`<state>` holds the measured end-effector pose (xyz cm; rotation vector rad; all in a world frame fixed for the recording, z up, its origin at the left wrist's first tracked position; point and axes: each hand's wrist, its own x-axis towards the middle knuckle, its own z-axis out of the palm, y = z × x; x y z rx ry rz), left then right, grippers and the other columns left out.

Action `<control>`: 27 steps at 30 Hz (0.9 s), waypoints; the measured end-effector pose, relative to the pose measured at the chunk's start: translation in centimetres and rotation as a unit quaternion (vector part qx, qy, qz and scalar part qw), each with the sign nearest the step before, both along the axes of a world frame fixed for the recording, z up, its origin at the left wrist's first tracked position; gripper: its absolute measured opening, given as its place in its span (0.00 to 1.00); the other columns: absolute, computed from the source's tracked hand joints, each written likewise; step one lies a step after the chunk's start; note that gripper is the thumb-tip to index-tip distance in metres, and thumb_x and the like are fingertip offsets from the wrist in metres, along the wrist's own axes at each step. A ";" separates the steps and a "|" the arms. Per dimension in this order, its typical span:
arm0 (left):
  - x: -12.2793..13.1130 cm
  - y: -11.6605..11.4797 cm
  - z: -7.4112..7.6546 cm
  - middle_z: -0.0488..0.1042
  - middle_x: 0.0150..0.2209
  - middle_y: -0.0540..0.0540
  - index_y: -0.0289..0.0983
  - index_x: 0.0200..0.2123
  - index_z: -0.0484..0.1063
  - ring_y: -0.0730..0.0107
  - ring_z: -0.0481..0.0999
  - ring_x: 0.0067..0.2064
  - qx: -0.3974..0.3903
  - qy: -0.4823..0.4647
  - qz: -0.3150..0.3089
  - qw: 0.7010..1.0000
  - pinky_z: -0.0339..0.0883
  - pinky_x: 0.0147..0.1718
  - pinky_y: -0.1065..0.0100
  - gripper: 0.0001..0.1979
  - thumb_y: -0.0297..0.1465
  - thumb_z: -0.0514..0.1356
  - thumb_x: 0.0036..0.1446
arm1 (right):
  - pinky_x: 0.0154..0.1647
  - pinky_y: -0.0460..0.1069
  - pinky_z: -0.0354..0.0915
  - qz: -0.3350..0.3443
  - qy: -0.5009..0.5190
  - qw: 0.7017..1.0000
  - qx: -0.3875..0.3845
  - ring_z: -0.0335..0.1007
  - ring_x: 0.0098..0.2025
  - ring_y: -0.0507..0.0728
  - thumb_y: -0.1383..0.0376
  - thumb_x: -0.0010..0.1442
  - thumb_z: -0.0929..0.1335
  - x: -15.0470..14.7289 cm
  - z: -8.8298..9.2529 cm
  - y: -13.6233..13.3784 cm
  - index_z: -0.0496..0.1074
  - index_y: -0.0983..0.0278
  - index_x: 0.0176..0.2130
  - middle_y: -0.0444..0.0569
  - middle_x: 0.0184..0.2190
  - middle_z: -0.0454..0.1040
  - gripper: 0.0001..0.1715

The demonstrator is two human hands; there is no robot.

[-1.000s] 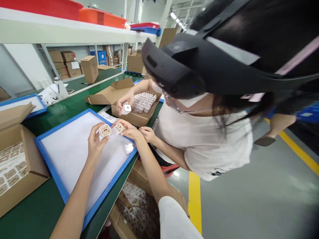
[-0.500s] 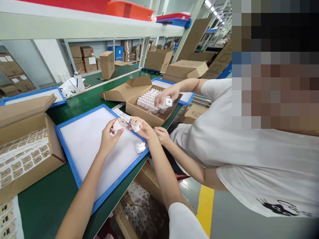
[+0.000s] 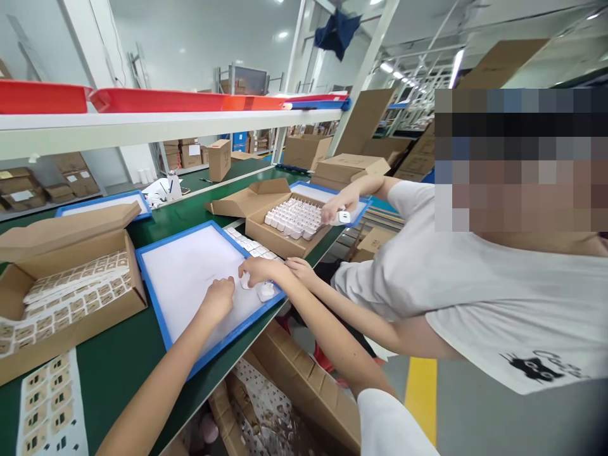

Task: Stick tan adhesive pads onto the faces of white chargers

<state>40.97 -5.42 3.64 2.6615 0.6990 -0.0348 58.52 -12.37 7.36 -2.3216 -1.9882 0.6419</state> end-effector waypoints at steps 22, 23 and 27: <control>-3.0 -6.6 1.7 0.68 0.62 0.30 0.32 0.64 0.64 0.46 0.73 0.60 -0.242 -0.148 0.042 0.958 0.68 0.59 0.49 0.35 0.30 0.69 0.55 | 0.61 0.63 0.66 -0.046 -0.210 0.975 0.053 0.73 0.57 0.65 0.68 0.62 0.74 -4.8 2.4 -8.6 0.72 0.67 0.56 0.58 0.52 0.77 0.23; -5.2 -7.0 3.1 0.65 0.65 0.28 0.30 0.65 0.63 0.42 0.70 0.62 -0.248 -0.158 0.044 0.955 0.66 0.62 0.50 0.38 0.28 0.70 0.53 | 0.62 0.62 0.65 -0.048 -0.207 0.972 0.098 0.71 0.58 0.65 0.68 0.65 0.71 -5.4 2.9 -9.9 0.71 0.67 0.58 0.59 0.54 0.76 0.23; -18.2 -10.0 7.1 0.71 0.63 0.43 0.46 0.63 0.69 0.53 0.69 0.65 -0.266 -0.219 0.063 0.937 0.62 0.65 0.59 0.26 0.35 0.63 0.61 | 0.58 0.58 0.68 -0.071 -0.032 0.883 0.463 0.75 0.51 0.62 0.62 0.71 0.64 -11.8 1.6 -12.3 0.73 0.59 0.49 0.53 0.46 0.78 0.10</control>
